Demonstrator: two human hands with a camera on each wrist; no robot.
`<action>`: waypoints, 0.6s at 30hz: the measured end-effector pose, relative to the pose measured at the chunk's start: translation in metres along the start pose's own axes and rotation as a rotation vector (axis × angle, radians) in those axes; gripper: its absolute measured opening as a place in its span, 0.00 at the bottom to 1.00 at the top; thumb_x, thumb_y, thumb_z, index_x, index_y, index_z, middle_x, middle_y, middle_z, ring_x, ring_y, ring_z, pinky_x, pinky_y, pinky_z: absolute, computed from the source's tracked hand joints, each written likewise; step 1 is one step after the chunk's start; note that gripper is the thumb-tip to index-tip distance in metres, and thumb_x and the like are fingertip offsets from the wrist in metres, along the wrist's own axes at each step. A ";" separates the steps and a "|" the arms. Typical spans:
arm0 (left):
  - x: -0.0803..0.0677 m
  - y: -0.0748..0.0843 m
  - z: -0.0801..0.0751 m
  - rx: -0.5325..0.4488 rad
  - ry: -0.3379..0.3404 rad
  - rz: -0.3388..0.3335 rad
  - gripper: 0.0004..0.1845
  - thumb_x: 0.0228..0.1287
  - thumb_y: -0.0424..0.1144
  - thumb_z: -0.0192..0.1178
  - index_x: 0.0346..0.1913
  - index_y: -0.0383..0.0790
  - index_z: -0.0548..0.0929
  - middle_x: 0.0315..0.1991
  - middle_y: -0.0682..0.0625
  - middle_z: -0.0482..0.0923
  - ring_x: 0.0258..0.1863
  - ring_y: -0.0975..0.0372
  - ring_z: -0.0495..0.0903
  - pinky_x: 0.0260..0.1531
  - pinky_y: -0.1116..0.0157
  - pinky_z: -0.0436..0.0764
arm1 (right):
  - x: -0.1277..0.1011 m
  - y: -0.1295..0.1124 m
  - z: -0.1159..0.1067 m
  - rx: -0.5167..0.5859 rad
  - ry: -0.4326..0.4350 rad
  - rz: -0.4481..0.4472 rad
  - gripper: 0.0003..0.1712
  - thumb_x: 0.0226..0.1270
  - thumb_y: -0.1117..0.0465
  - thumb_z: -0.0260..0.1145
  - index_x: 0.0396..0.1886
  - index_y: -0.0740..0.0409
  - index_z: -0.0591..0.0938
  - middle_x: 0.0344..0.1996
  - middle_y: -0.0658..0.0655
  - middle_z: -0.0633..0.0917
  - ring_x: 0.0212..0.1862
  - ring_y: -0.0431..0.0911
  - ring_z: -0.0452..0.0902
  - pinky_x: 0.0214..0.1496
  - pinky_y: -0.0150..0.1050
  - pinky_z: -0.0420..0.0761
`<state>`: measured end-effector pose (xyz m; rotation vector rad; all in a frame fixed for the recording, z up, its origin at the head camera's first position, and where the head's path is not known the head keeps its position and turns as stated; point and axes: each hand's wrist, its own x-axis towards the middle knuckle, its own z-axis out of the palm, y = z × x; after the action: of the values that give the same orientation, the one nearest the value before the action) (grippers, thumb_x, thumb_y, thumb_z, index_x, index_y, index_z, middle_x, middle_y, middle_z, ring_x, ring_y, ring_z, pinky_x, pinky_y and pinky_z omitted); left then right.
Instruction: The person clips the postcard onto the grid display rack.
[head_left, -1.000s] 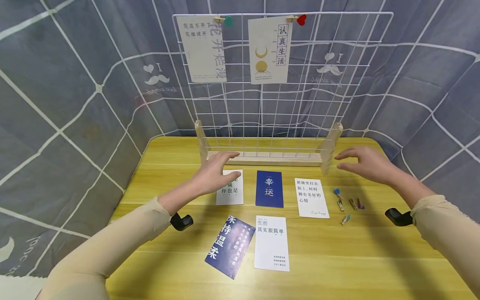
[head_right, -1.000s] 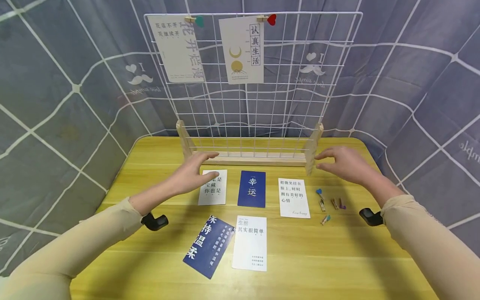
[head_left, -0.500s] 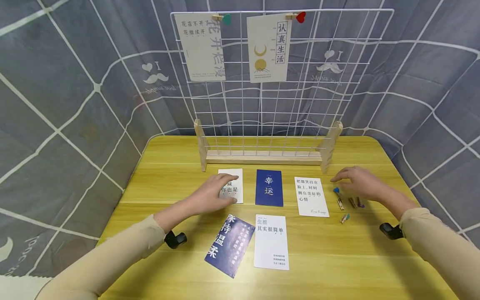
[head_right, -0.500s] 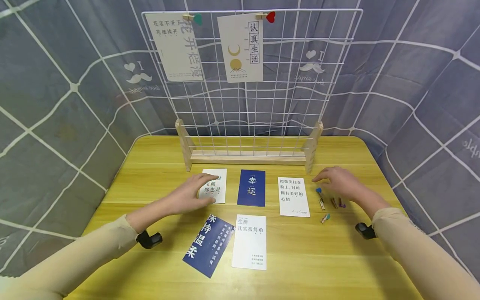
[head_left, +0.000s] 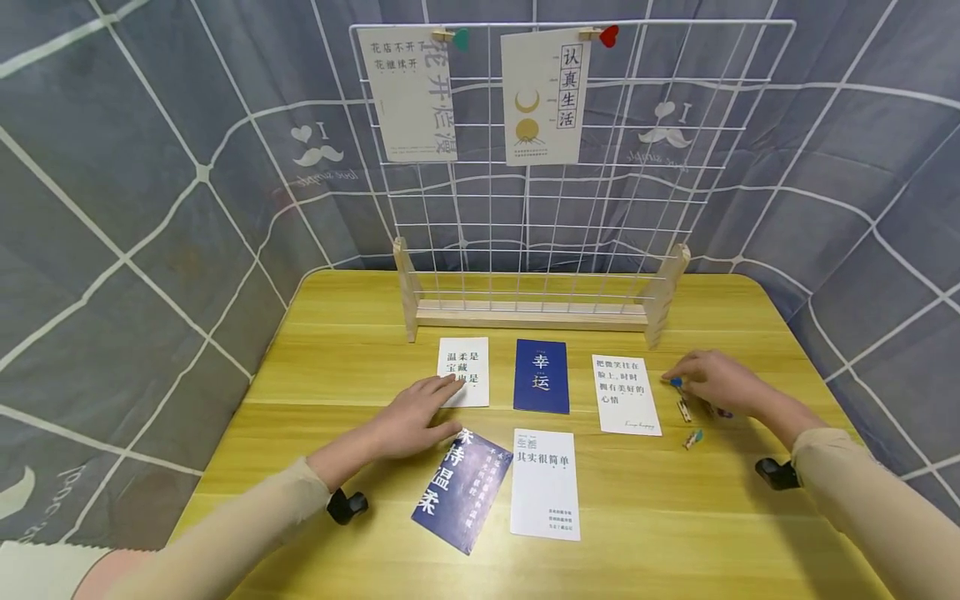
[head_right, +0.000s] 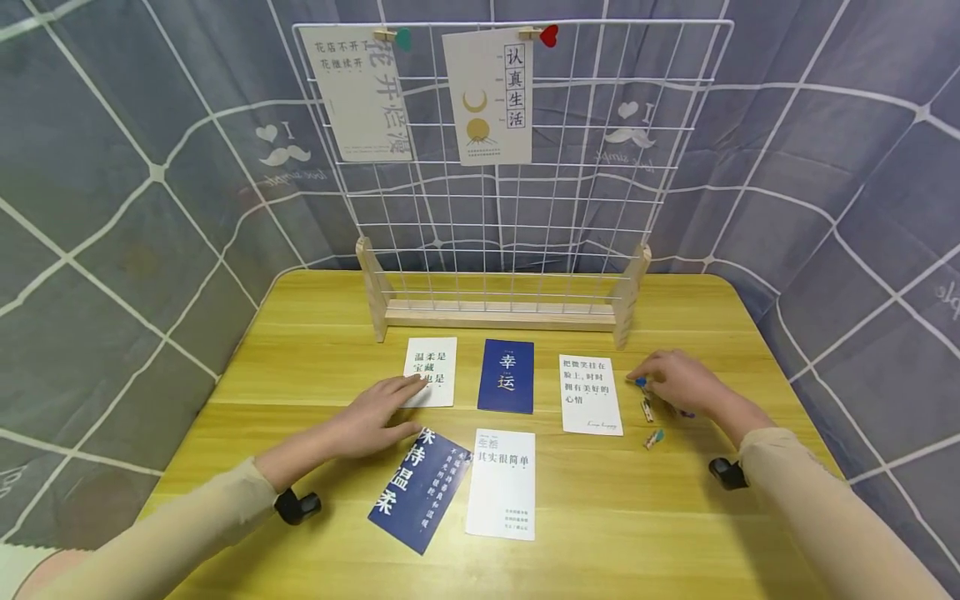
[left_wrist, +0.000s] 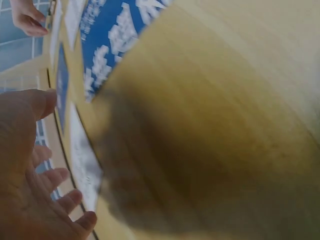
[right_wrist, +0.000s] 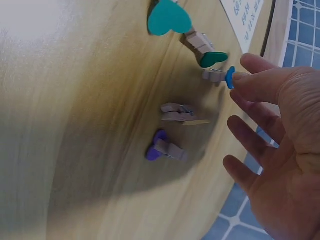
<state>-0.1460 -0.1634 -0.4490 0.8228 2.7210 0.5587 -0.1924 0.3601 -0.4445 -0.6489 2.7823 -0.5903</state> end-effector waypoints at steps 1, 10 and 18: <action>0.000 -0.003 0.003 0.021 -0.006 0.009 0.39 0.76 0.54 0.58 0.81 0.42 0.58 0.80 0.41 0.55 0.77 0.42 0.54 0.73 0.42 0.55 | 0.000 0.001 0.001 0.005 0.000 -0.001 0.16 0.70 0.71 0.65 0.54 0.59 0.88 0.53 0.66 0.83 0.53 0.60 0.79 0.47 0.55 0.79; 0.003 -0.021 0.017 0.113 -0.004 0.030 0.34 0.81 0.55 0.48 0.81 0.44 0.58 0.81 0.42 0.49 0.80 0.44 0.46 0.75 0.41 0.45 | 0.002 0.003 0.006 0.073 -0.014 0.014 0.18 0.71 0.71 0.65 0.57 0.58 0.87 0.52 0.64 0.82 0.48 0.54 0.78 0.43 0.47 0.77; 0.003 -0.026 0.018 0.129 -0.026 0.022 0.33 0.81 0.55 0.47 0.81 0.45 0.59 0.81 0.43 0.49 0.80 0.45 0.46 0.75 0.43 0.46 | 0.001 0.008 0.007 0.104 -0.011 0.048 0.14 0.72 0.68 0.66 0.54 0.60 0.88 0.49 0.61 0.82 0.39 0.45 0.73 0.37 0.40 0.75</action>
<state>-0.1550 -0.1763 -0.4765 0.8855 2.7507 0.3778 -0.1945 0.3635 -0.4547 -0.5601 2.7274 -0.7139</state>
